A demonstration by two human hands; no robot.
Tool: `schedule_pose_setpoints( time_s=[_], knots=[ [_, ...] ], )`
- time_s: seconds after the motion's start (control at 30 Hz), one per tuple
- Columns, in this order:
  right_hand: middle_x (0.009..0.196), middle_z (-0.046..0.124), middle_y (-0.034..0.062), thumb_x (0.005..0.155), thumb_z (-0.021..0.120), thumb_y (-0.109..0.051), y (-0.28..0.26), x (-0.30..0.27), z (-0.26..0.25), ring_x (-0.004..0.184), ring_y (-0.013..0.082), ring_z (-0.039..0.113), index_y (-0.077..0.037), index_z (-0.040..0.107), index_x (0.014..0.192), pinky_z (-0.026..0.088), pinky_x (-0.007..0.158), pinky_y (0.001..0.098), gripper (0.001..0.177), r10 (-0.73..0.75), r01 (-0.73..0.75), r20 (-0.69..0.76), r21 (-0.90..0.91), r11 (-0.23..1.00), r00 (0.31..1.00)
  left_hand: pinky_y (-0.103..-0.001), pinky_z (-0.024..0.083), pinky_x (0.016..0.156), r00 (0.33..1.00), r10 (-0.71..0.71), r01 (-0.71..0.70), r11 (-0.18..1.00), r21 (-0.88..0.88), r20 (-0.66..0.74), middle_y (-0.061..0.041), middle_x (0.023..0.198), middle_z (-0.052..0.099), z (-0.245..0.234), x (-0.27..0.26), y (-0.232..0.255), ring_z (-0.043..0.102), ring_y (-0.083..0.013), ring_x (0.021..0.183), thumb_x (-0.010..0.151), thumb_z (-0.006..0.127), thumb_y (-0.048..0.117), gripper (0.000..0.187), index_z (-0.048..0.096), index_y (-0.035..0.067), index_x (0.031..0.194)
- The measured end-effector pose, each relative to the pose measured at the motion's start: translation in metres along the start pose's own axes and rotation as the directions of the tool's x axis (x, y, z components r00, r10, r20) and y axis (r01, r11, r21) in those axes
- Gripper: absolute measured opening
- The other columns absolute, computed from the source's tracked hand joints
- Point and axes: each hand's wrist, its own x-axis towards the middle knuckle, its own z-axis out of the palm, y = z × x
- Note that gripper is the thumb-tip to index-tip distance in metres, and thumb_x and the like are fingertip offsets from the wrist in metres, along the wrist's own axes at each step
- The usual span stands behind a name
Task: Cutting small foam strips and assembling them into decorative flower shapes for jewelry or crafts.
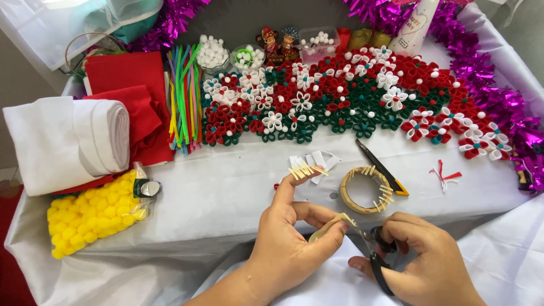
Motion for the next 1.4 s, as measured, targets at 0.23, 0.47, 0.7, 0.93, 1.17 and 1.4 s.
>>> schedule_pose_setpoints(
  time_s=[0.23,0.47,0.7,0.93,1.17,1.4],
  knots=[
    [0.057,0.057,-0.005,0.045,0.109,-0.037,0.0,-0.002,0.002,0.056,0.0134,0.05,-0.011,0.055,0.054,0.04,0.054,0.0267,0.061,0.036,-0.036,-0.013,-0.009,0.999,0.999,-0.023,0.057,0.079,0.999,-0.038,0.038,0.999,-0.001,-0.023,0.003,0.076,0.081,0.001,0.0,0.001,0.07,-0.0065,0.07,0.076,0.078,0.016,0.069,0.053,0.021,0.139],
    [0.057,0.052,-0.0041,0.051,0.106,-0.037,0.001,-0.004,0.005,0.056,0.0125,0.046,-0.011,0.056,0.053,0.037,0.051,0.0274,0.056,-0.011,0.011,-0.031,0.02,1.0,0.999,-0.024,0.056,0.08,1.0,0.005,-0.005,1.0,0.022,-0.02,0.005,0.076,0.08,0.001,0.0,0.0,0.07,-0.0064,0.07,0.077,0.078,0.017,0.068,0.052,0.019,0.14],
    [0.054,0.042,-0.0026,0.054,0.103,-0.036,-0.001,-0.007,0.002,0.053,0.0127,0.037,-0.01,0.041,0.051,0.031,0.05,0.0272,0.067,-0.06,0.062,-0.044,0.035,0.997,0.997,-0.024,0.058,0.083,1.0,0.01,-0.009,1.0,0.017,-0.024,0.006,0.075,0.08,0.004,0.0,-0.002,0.072,-0.0057,0.07,0.077,0.078,0.018,0.066,0.053,0.015,0.137],
    [0.053,0.041,-0.0033,0.051,0.103,-0.033,-0.007,-0.01,0.0,0.054,0.0122,0.032,-0.01,0.035,0.053,0.028,0.05,0.0264,0.071,-0.079,0.083,-0.099,0.03,0.996,0.992,-0.024,0.051,0.095,1.0,0.015,-0.015,1.0,0.023,-0.002,0.005,0.076,0.079,0.003,0.002,-0.006,0.069,-0.0064,0.071,0.077,0.079,0.019,0.066,0.052,0.014,0.137],
    [0.057,0.037,-0.0025,0.058,0.097,-0.02,0.033,-0.009,-0.012,0.055,0.0108,0.033,-0.009,0.038,0.052,0.026,0.051,0.0256,0.06,0.033,-0.019,-0.09,0.153,0.988,0.995,-0.031,0.048,0.107,0.989,0.071,-0.092,0.983,0.159,0.132,0.005,0.088,0.081,0.0,0.025,-0.036,0.075,-0.0105,0.104,0.08,0.077,0.03,0.066,0.052,0.009,0.138],
    [0.054,0.025,0.0009,0.069,0.102,-0.022,0.089,-0.009,-0.023,0.051,0.0154,0.024,-0.009,0.029,0.054,0.017,0.049,0.0338,0.076,0.502,-0.52,0.167,0.086,0.85,0.848,-0.049,0.034,0.126,0.646,0.499,-0.73,0.624,0.278,0.578,0.0,0.091,0.079,0.015,0.068,-0.118,0.056,-0.0284,0.14,0.096,0.066,0.021,0.041,0.041,-0.002,0.119]
  ],
)
